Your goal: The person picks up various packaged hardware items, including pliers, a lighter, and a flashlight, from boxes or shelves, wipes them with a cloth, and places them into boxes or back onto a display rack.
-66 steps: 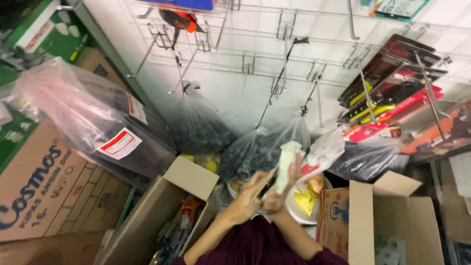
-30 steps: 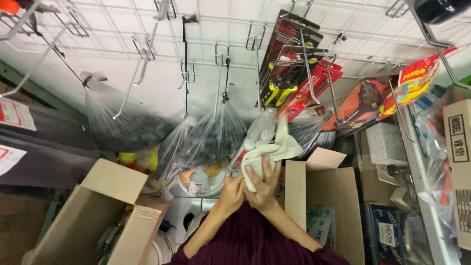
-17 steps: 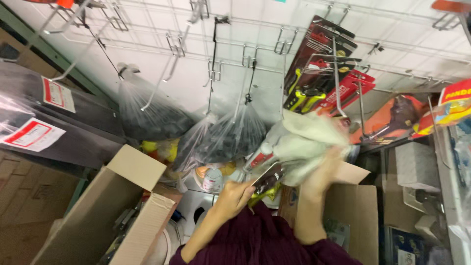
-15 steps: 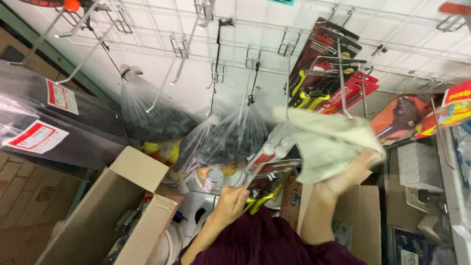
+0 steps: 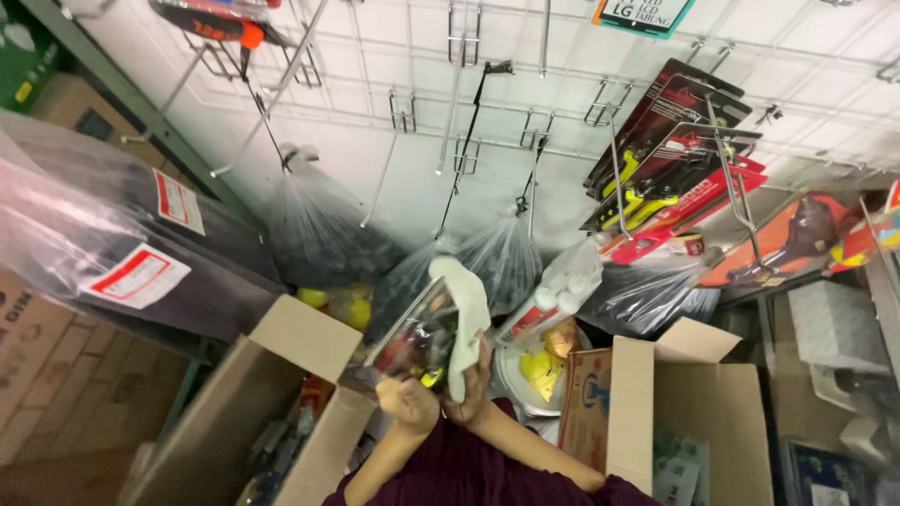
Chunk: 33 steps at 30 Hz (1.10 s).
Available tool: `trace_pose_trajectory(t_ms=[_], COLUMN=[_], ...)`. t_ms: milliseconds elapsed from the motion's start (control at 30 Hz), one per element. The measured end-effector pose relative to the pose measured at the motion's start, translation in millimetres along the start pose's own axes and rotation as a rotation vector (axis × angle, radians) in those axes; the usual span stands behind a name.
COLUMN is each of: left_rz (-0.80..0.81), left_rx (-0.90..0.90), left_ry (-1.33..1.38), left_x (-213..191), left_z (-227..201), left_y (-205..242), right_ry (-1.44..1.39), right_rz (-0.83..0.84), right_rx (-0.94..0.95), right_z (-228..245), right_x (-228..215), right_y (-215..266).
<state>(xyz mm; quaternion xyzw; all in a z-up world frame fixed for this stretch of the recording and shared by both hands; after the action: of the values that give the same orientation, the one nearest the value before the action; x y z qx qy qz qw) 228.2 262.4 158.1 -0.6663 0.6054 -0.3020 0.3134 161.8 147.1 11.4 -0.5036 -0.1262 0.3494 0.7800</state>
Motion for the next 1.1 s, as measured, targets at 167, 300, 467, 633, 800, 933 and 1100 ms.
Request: trace_pose_trajectory(t_ms=[167, 300, 467, 633, 800, 933, 1100], left_rz=[-0.057, -0.071, -0.159, 0.039, 0.359, 0.47, 0.662], left_rx=[-0.349, -0.574, -0.872, -1.098, -1.194, -0.984, -0.703], left_ry=[0.133, 0.271, 0.595, 0.935, 1.424, 1.19, 0.876], left_x=[-32, -51, -72, -70, -42, -22, 2], left_z=[18, 46, 74, 76, 41, 19, -4], left_y=[-27, -50, -79, -95, -91, -75, -42], right_ry=[0.139, 0.001, 0.05, -0.299, -0.684, -0.443, 0.219], right_rz=[0.116, 0.085, -0.046, -0.764, -0.931, -0.512, 0.134], right_rx=[-0.079, 0.115, 0.608, 0.921, 0.864, 0.528, -0.076], right_z=[10, 4, -15, -1, 74, 112, 106], right_x=[19, 23, -2, -55, -77, -58, 20], right_y=[10, 7, 8, -36, -117, -142, -106])
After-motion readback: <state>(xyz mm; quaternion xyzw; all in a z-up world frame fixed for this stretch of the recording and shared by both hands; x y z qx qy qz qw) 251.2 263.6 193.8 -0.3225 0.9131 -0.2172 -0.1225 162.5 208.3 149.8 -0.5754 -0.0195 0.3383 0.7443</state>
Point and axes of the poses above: each hand's wrist, its own y-axis away from the middle knuckle, its own x-axis out of the palm, z = x × y, the point moved 4 cm from there along -y, towards the middle knuckle, and after that the axes turned 10 degrees about -y, right-handed, at the moved point
